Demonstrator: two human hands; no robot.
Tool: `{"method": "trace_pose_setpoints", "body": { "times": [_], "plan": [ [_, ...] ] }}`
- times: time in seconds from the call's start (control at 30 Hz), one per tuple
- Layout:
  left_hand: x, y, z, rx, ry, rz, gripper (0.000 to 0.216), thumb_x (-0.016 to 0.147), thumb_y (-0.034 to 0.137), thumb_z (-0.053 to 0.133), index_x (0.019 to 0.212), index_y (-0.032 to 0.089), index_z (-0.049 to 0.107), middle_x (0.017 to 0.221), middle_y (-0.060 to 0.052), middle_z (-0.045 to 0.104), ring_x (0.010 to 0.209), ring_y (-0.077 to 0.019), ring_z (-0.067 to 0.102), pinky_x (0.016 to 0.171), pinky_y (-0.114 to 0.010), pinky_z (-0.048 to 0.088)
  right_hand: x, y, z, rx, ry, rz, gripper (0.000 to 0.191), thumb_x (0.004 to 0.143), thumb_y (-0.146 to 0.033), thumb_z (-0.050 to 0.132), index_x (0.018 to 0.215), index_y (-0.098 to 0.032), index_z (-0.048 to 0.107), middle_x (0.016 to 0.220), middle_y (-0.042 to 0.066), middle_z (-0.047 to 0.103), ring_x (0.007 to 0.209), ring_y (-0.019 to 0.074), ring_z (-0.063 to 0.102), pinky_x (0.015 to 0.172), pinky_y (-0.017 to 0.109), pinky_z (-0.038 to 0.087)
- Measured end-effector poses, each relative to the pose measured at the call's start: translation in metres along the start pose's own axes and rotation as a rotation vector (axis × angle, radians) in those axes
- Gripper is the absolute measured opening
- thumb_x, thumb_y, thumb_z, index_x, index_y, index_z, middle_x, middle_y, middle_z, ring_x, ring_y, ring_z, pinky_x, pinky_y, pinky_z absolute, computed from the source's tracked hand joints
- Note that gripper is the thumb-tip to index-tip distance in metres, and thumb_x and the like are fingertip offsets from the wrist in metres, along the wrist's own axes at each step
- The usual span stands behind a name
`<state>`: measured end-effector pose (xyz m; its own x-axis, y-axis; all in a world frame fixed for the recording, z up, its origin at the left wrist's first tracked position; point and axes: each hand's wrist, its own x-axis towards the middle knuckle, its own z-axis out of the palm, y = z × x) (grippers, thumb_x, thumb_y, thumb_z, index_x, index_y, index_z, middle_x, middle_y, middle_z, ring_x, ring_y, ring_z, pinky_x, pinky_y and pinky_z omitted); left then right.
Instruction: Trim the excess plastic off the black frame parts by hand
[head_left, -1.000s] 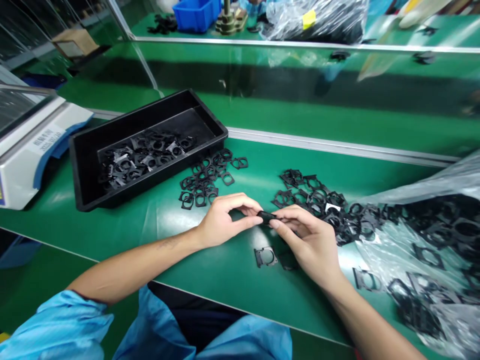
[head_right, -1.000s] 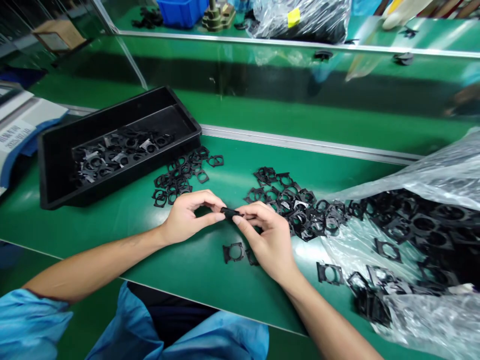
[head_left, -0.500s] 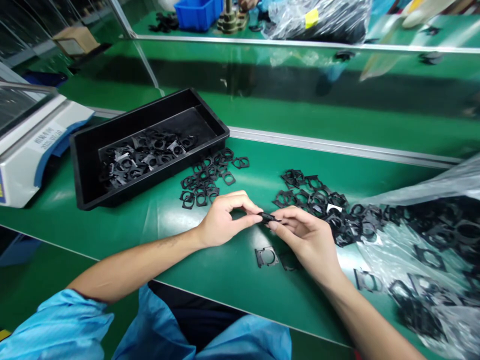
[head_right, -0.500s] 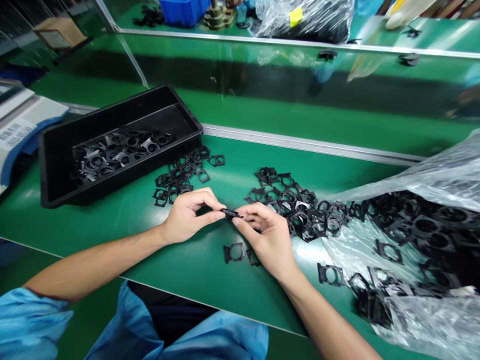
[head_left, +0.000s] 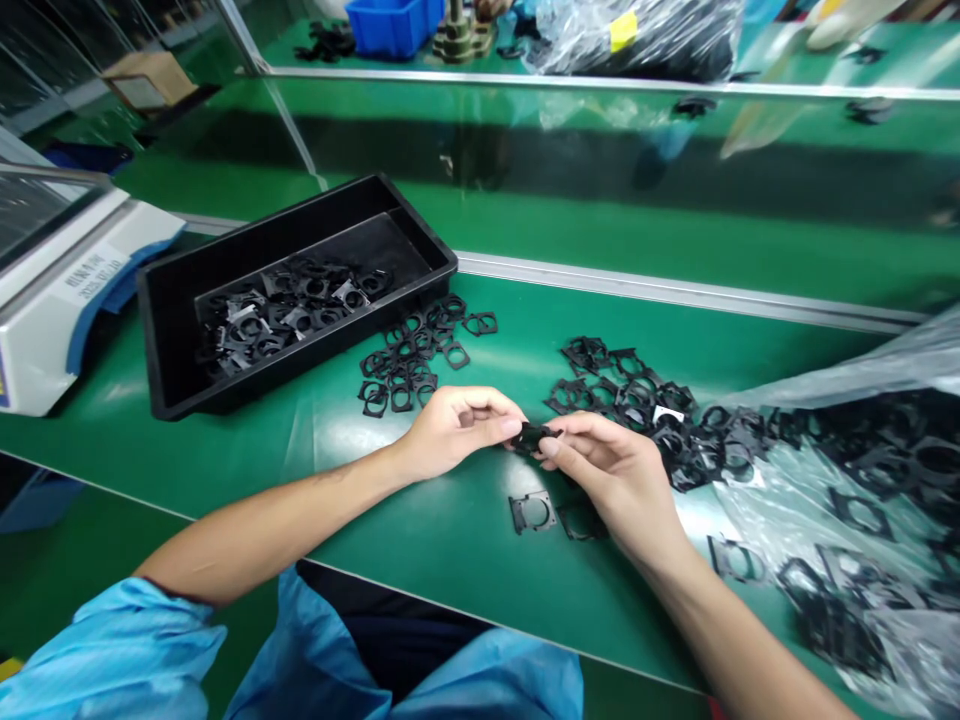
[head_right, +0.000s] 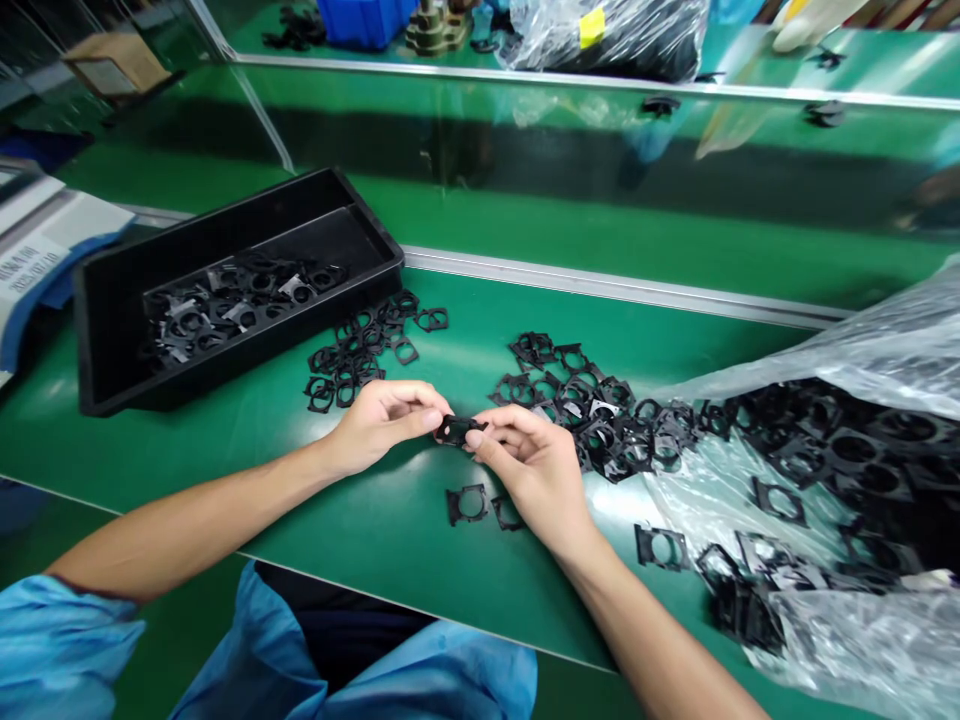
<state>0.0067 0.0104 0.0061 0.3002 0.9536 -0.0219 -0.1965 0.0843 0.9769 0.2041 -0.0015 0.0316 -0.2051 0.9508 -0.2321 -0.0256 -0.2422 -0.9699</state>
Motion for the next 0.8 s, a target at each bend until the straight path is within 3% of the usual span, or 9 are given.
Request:
{"method": "trace_pose_setpoints", "body": {
  "times": [0.27, 0.6, 0.8],
  "plan": [
    [0.0010, -0.0007, -0.0021, -0.009, -0.001, -0.052, 0.036, 0.078, 0.048, 0.081, 0.077, 0.013, 0.072, 0.068, -0.003, 0.071, 0.062, -0.0133, 0.066, 0.061, -0.024, 0.053, -0.0010, -0.0006, 0.0005, 0.017, -0.014, 0.029, 0.035, 0.064, -0.046, 0.093, 0.078, -0.020, 0.075, 0.068, 0.002, 0.073, 0.060, 0.0163, 0.070, 0.061, 0.027, 0.058],
    [0.0009, 0.0005, -0.0034, 0.000, -0.029, -0.035, 0.037, 0.077, 0.048, 0.081, 0.077, 0.013, 0.072, 0.067, -0.003, 0.071, 0.061, -0.0134, 0.065, 0.060, -0.024, 0.053, 0.0025, 0.0011, -0.0012, 0.142, -0.100, 0.091, 0.027, 0.065, -0.039, 0.094, 0.077, -0.021, 0.077, 0.070, 0.000, 0.075, 0.060, 0.0114, 0.069, 0.063, 0.022, 0.056],
    [0.0004, 0.0024, -0.0037, 0.049, -0.025, -0.017, 0.036, 0.078, 0.048, 0.080, 0.078, 0.013, 0.072, 0.069, -0.004, 0.072, 0.063, -0.0138, 0.067, 0.060, -0.024, 0.054, 0.0014, -0.0010, -0.0016, 0.078, -0.067, 0.097, 0.032, 0.064, -0.043, 0.093, 0.074, -0.019, 0.074, 0.066, 0.001, 0.071, 0.058, 0.0150, 0.069, 0.060, 0.026, 0.058]
  ]
}}
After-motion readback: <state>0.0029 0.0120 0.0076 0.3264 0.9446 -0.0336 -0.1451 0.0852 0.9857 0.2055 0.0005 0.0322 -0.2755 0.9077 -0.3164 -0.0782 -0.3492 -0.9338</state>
